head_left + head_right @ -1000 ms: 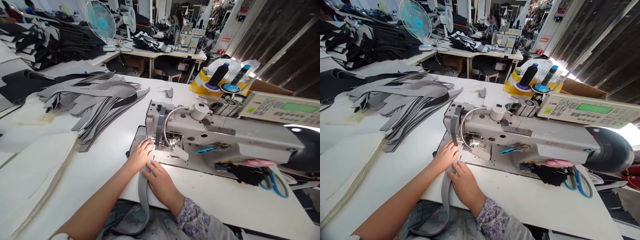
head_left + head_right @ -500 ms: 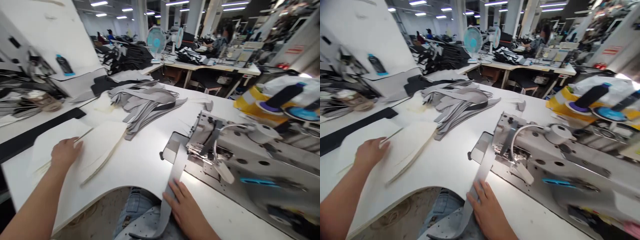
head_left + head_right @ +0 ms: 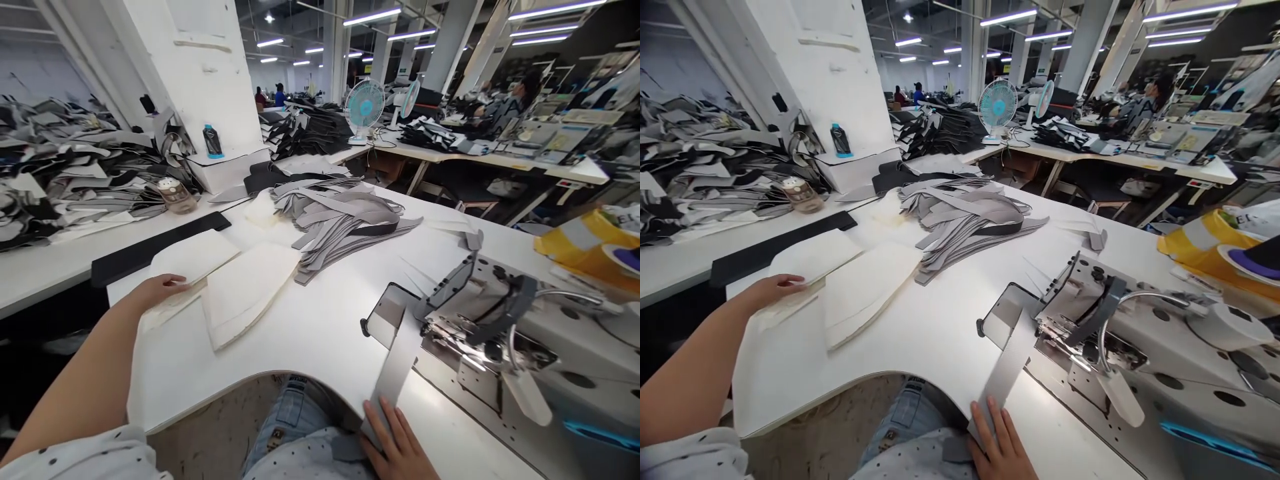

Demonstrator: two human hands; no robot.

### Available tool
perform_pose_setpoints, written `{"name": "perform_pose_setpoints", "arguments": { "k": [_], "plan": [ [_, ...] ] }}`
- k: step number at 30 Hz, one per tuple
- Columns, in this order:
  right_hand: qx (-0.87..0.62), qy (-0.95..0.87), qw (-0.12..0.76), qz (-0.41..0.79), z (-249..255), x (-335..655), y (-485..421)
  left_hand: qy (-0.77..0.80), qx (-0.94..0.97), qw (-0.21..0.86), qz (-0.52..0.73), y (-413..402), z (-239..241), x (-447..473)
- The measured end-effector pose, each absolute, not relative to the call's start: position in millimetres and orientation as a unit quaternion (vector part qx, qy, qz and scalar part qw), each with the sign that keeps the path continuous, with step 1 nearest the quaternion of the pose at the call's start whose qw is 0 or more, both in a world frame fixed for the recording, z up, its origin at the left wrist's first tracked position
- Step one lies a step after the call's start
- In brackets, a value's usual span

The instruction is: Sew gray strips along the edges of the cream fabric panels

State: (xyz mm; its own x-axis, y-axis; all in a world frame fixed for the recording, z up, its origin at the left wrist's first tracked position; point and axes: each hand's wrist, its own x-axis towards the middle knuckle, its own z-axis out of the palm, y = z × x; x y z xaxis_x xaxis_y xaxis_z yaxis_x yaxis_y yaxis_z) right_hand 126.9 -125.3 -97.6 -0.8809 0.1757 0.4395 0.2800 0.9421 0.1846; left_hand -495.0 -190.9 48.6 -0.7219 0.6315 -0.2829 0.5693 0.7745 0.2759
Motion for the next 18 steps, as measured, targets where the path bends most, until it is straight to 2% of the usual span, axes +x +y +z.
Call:
{"name": "perform_pose_setpoints", "arguments": {
  "k": [3, 7, 13, 15, 18],
  "plan": [
    [-0.116, -0.963, 0.212, -0.115, -94.6, 126.7, -126.0, 0.930, 0.311, 0.187, 0.067, -187.4, 51.2, -485.6],
    [-0.116, -0.964, 0.203, -0.129, -92.1, 126.3, -126.2, 0.932, 0.335, 0.135, 0.012, -180.8, 55.3, -466.6],
    [-0.114, -0.962, 0.214, -0.123, -94.3, 125.8, -126.9, 0.933, 0.321, 0.153, 0.064, -186.6, 62.1, -459.6],
    [-0.119, -0.961, 0.224, -0.115, -94.7, 125.5, -126.6, 0.941, 0.326, 0.082, 0.049, -185.0, 67.0, -446.5],
    [-0.121, -0.959, 0.236, -0.099, -93.7, 124.6, -126.0, 0.902, 0.424, -0.081, 0.015, -176.6, 66.6, -409.6]
  ]
}}
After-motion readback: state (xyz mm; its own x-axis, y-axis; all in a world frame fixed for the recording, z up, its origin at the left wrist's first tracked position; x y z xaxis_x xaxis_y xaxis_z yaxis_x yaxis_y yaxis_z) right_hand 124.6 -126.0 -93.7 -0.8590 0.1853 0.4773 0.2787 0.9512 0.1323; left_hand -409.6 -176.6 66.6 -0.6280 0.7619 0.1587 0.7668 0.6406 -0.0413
